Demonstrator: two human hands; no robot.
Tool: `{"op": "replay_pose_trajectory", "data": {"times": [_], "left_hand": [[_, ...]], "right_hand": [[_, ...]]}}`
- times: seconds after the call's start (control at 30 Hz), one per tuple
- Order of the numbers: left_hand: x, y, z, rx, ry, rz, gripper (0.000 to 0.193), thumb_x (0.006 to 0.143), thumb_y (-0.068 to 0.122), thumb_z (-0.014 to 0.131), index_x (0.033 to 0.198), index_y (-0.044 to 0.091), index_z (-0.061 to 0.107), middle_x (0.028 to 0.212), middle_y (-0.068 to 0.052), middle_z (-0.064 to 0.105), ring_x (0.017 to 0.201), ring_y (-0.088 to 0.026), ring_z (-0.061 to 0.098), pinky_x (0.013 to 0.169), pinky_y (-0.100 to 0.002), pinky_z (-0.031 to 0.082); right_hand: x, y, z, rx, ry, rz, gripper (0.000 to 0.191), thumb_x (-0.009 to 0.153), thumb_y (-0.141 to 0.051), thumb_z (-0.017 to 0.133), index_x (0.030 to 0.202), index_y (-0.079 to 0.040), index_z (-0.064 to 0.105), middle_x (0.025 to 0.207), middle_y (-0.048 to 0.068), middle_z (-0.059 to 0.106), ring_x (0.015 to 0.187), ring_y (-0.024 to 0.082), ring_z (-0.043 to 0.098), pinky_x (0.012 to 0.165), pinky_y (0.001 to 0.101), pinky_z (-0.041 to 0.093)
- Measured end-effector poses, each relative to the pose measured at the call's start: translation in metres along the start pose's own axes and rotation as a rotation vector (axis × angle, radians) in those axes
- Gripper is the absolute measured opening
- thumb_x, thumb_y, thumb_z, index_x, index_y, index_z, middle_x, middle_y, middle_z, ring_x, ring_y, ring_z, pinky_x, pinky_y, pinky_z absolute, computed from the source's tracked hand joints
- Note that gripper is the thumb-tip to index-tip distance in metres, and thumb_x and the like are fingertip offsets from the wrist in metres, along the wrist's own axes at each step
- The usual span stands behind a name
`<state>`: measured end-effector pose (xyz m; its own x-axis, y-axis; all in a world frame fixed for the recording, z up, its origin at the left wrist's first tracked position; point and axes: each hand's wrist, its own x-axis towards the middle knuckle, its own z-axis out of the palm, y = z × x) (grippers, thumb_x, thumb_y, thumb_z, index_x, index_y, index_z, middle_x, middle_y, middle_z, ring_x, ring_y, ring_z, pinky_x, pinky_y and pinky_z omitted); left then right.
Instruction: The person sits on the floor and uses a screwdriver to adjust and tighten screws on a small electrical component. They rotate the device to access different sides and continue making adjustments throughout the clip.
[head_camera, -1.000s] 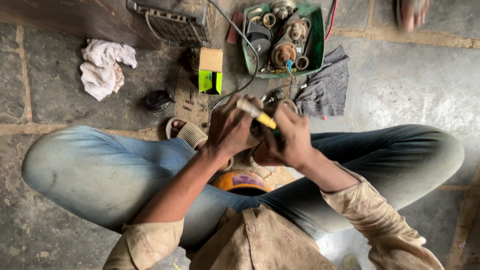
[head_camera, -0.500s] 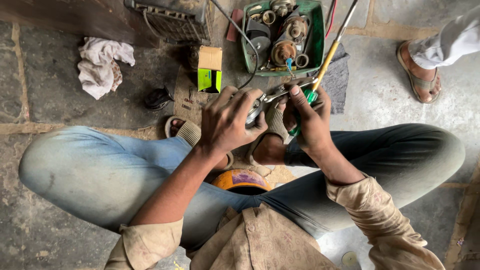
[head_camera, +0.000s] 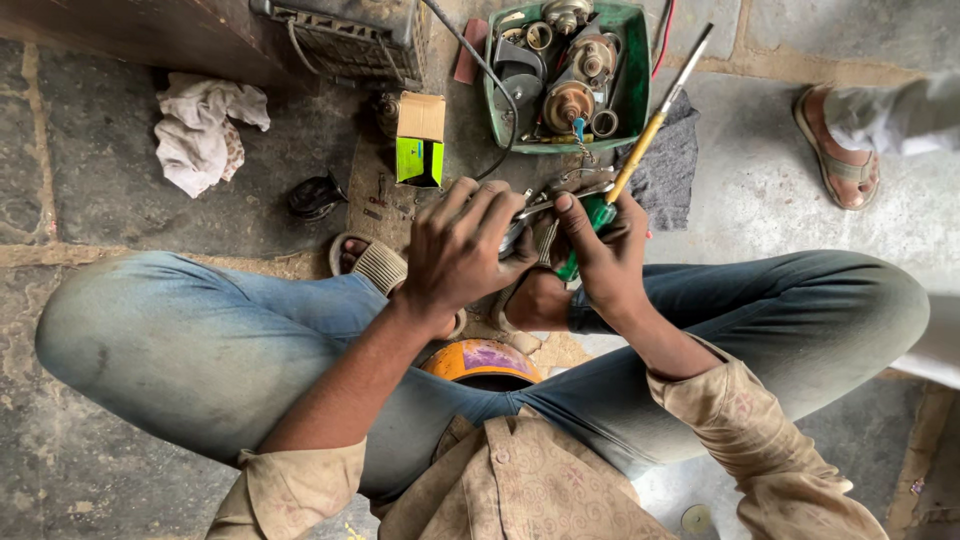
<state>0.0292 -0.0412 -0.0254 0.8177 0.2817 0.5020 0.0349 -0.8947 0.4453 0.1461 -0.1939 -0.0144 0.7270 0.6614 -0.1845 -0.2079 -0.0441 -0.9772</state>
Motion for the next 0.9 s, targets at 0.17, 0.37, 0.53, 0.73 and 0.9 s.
{"op": "replay_pose_trajectory", "data": {"times": [0.17, 0.37, 0.53, 0.73, 0.9], "left_hand": [[-0.005, 0.006, 0.003, -0.060, -0.030, -0.056, 0.042, 0.096, 0.042, 0.074, 0.103, 0.001, 0.070, 0.100, -0.011, 0.071, 0.089, -0.026, 0.069, 0.067, -0.040, 0.059], [0.001, 0.001, -0.001, -0.082, -0.005, -0.002, 0.041, 0.091, 0.043, 0.078, 0.096, 0.004, 0.068, 0.099, -0.010, 0.072, 0.085, -0.024, 0.067, 0.063, -0.039, 0.057], [0.004, -0.006, -0.007, -0.070, 0.052, 0.026, 0.025, 0.092, 0.027, 0.073, 0.101, 0.005, 0.068, 0.101, -0.009, 0.071, 0.088, -0.024, 0.067, 0.068, -0.038, 0.058], [0.005, 0.000, -0.014, -0.063, 0.055, 0.052, 0.027, 0.087, 0.021, 0.075, 0.106, 0.003, 0.068, 0.103, -0.010, 0.071, 0.091, -0.025, 0.067, 0.072, -0.038, 0.057], [0.006, 0.000, -0.017, -0.088, 0.023, 0.036, 0.027, 0.085, 0.019, 0.077, 0.104, 0.003, 0.068, 0.102, -0.009, 0.070, 0.090, -0.025, 0.067, 0.072, -0.038, 0.056]], "right_hand": [[-0.007, -0.005, 0.010, -0.204, 0.018, -0.185, 0.015, 0.103, -0.009, 0.069, 0.112, -0.001, 0.060, 0.088, 0.007, 0.069, 0.070, 0.011, 0.066, 0.060, 0.0258, 0.053], [-0.019, -0.017, 0.017, -0.674, -0.036, -0.597, 0.014, 0.101, -0.004, 0.069, 0.113, 0.003, 0.065, 0.097, 0.014, 0.071, 0.085, 0.017, 0.070, 0.073, 0.0286, 0.055], [-0.012, -0.022, 0.009, -0.231, 0.045, -0.224, 0.015, 0.107, -0.008, 0.069, 0.118, 0.002, 0.064, 0.099, 0.010, 0.072, 0.078, 0.012, 0.064, 0.066, 0.0246, 0.050], [0.008, -0.017, 0.000, 0.238, -0.069, 0.081, 0.015, 0.104, -0.014, 0.067, 0.112, -0.002, 0.062, 0.084, 0.008, 0.070, 0.053, 0.008, 0.058, 0.044, 0.0217, 0.044], [0.010, -0.012, -0.006, 0.341, -0.087, 0.218, 0.014, 0.103, -0.014, 0.066, 0.111, -0.003, 0.063, 0.083, 0.008, 0.070, 0.054, 0.008, 0.059, 0.044, 0.0205, 0.044]]}}
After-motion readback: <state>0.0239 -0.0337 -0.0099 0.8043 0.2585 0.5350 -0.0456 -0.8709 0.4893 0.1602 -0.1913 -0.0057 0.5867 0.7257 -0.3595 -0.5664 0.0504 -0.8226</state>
